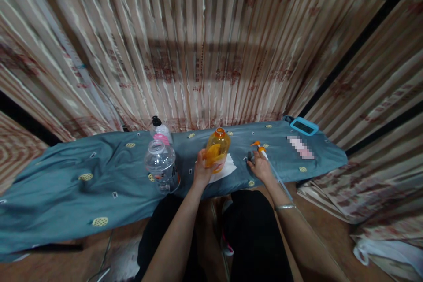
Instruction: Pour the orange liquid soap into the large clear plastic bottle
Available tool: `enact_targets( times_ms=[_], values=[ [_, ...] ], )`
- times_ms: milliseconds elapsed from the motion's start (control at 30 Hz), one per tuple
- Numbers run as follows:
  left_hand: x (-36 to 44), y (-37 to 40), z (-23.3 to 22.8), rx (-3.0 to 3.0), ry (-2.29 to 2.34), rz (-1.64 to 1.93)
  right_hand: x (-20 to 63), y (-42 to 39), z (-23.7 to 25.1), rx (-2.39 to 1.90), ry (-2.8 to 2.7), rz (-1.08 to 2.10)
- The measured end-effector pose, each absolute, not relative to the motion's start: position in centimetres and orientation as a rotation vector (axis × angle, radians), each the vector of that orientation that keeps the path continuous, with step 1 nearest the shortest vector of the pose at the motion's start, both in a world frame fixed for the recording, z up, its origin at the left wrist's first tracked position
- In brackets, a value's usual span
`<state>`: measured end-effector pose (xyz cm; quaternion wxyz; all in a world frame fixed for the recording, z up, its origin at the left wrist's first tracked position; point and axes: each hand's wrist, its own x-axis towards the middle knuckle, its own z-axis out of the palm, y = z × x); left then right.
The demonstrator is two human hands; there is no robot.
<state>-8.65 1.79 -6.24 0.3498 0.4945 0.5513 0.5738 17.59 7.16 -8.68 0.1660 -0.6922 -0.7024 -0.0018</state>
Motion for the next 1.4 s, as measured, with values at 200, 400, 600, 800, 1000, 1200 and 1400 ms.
enact_targets(
  times_ms=[200,400,600,800,1000,1200,1400],
  values=[
    [-8.7,1.9,-6.6,1.268,1.439,1.480,16.9,6.9,-8.7,-1.965,-1.999,0.000],
    [-8.9,1.9,-6.9,1.255,1.448,1.493,17.6,6.2,-9.6,-1.942,-1.952,0.060],
    [-9.2,0.7,-6.2,1.229,1.510,1.486,16.1,4.1,-7.9,-1.725,-1.858,0.085],
    [-10.4,-4.7,-2.8,1.321,1.435,1.482,11.3,-1.7,-5.8,-1.413,-1.831,0.226],
    [-15.8,-11.5,0.5,1.229,1.526,1.730,5.4,-6.8,-6.7,-1.223,-1.877,0.602],
    [-20.6,-9.4,-1.0,1.025,1.789,1.940,-0.9,-5.8,-6.1,-0.991,-1.975,0.872],
    [-20.9,-5.4,-2.7,1.133,1.691,1.728,-7.7,-2.7,-5.3,-0.794,-2.006,1.022]
  ],
)
